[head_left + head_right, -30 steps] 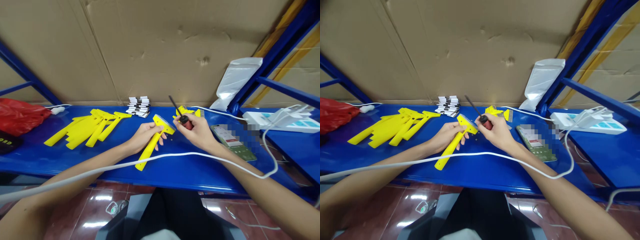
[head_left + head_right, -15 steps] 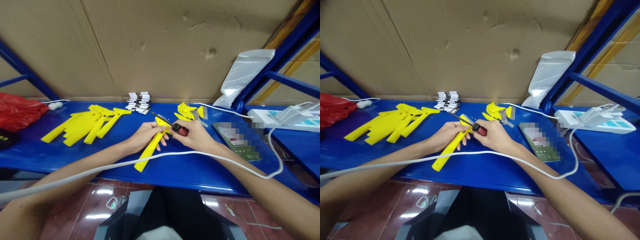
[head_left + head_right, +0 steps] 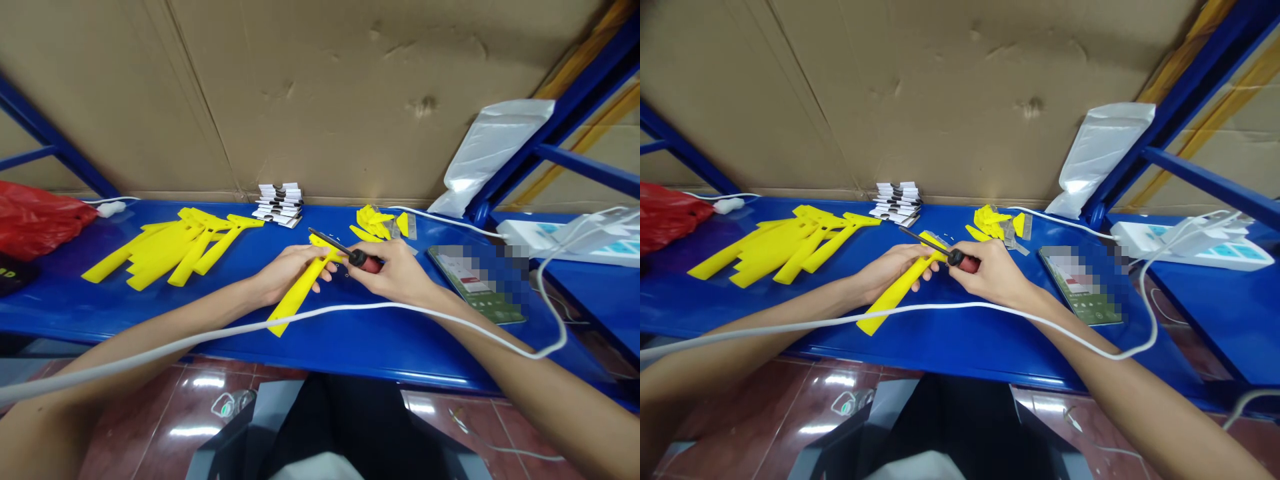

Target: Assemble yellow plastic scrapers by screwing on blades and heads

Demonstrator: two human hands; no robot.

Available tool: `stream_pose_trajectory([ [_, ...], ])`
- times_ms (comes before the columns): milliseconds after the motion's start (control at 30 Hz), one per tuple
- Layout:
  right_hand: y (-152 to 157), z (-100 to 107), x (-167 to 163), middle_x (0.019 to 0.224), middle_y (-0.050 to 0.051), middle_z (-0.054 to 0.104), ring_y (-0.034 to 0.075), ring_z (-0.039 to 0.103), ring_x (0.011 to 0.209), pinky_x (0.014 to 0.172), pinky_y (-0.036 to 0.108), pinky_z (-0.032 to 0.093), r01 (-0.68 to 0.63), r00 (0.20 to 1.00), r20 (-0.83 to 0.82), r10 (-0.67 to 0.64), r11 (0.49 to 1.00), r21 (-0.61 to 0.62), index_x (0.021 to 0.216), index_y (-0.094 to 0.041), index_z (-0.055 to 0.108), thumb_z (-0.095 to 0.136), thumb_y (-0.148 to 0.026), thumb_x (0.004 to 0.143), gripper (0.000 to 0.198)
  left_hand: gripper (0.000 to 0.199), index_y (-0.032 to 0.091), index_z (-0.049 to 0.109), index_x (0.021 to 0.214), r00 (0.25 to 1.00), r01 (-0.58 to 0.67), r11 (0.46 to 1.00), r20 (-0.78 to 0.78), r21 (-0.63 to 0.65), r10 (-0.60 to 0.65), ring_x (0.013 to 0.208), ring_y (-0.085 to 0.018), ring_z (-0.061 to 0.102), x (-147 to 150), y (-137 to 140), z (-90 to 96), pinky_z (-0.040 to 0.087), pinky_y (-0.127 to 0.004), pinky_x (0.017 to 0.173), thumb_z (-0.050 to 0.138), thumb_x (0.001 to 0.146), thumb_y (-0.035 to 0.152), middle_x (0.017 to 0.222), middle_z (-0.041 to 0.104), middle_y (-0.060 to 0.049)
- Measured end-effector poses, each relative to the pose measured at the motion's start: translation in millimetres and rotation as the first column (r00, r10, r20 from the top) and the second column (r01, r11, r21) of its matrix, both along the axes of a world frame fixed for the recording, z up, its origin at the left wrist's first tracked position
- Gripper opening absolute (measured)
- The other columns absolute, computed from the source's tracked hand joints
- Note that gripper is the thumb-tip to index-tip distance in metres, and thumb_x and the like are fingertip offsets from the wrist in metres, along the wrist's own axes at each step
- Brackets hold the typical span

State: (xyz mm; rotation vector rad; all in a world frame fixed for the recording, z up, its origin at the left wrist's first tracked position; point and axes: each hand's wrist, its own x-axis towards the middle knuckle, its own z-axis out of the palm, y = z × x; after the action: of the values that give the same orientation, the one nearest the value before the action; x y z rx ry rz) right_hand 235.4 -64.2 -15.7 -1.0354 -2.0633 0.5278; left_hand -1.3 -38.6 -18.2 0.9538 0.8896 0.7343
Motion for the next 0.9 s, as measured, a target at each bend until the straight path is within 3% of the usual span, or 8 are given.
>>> stream_pose_trajectory([
  [233, 0.2, -2.5, -1.3, 0.070, -0.001, 0.060, 0.013, 0.049, 0.064, 0.065, 0.030, 0.042, 0.010, 1.000, -0.002, -0.010, 1.000, 0.007, 0.079, -0.019, 0.071, 0.069, -0.030, 0.095, 0.019, 0.014, 0.011, 0.079, 0.099, 1.000, -0.009, 0.999, 0.019, 0.035, 0.009, 0.064, -0.016, 0.074, 0.8, -1.0, 2.1, 0.060, -0.021, 0.048, 0.072, 0.107, 0.020, 0.091, 0.083, -0.012],
  [400, 0.9, 1.6, -2.2, 0.072, 0.001, 0.064, 0.016, 0.053, 0.065, 0.064, 0.032, 0.043, 0.142, 0.985, -0.098, -0.143, 0.990, -0.024, 0.095, -0.020, 0.082, 0.073, -0.039, 0.096, 0.021, 0.013, 0.013, 0.073, 0.105, 0.998, -0.040, 0.985, 0.054, 0.167, 0.031, 0.066, -0.018, 0.076, -1.0, -1.0, 1.9, 0.062, -0.024, 0.049, 0.075, 0.107, 0.026, 0.093, 0.081, -0.011],
  [500, 4.1, 3.0, -1.3, 0.068, -0.001, 0.061, 0.016, 0.053, 0.061, 0.060, 0.031, 0.042, 0.236, 0.952, -0.173, -0.253, 0.965, -0.115, 0.107, -0.019, 0.082, 0.075, -0.044, 0.097, 0.027, 0.022, 0.014, 0.070, 0.103, 0.994, -0.097, 0.962, 0.077, 0.254, 0.080, 0.067, -0.017, 0.076, -2.2, 1.3, 2.6, 0.062, -0.023, 0.050, 0.079, 0.106, 0.033, 0.094, 0.082, -0.011],
  [600, 8.7, 2.3, 0.5, 0.065, -0.003, 0.057, 0.015, 0.053, 0.054, 0.053, 0.029, 0.042, 0.250, 0.936, -0.194, -0.293, 0.943, -0.218, 0.102, -0.018, 0.077, 0.078, -0.047, 0.095, 0.030, 0.028, 0.015, 0.068, 0.100, 0.985, -0.162, 0.934, 0.101, 0.319, 0.137, 0.066, -0.016, 0.075, -3.4, 3.5, 3.9, 0.062, -0.023, 0.048, 0.083, 0.103, 0.038, 0.091, 0.081, -0.009],
  [700, 12.2, 1.3, 1.7, 0.066, -0.003, 0.059, 0.013, 0.054, 0.051, 0.049, 0.028, 0.044, 0.224, 0.948, -0.160, -0.275, 0.934, -0.278, 0.092, -0.019, 0.072, 0.082, -0.045, 0.094, 0.028, 0.032, 0.017, 0.065, 0.098, 0.976, -0.210, 0.905, 0.134, 0.370, 0.171, 0.063, -0.016, 0.075, -4.9, 4.2, 6.0, 0.061, -0.023, 0.045, 0.086, 0.099, 0.040, 0.088, 0.080, -0.007],
  [900, 12.8, -0.4, -1.4, 0.068, -0.005, 0.060, 0.011, 0.056, 0.045, 0.046, 0.028, 0.048, 0.142, 0.990, 0.064, -0.127, 0.875, -0.462, 0.087, -0.019, 0.076, 0.094, -0.028, 0.087, 0.020, 0.042, 0.018, 0.062, 0.095, 0.976, -0.216, 0.870, 0.119, 0.444, 0.181, 0.059, -0.016, 0.074, -7.2, 2.0, 10.3, 0.059, -0.023, 0.042, 0.090, 0.093, 0.050, 0.088, 0.081, -0.007],
])
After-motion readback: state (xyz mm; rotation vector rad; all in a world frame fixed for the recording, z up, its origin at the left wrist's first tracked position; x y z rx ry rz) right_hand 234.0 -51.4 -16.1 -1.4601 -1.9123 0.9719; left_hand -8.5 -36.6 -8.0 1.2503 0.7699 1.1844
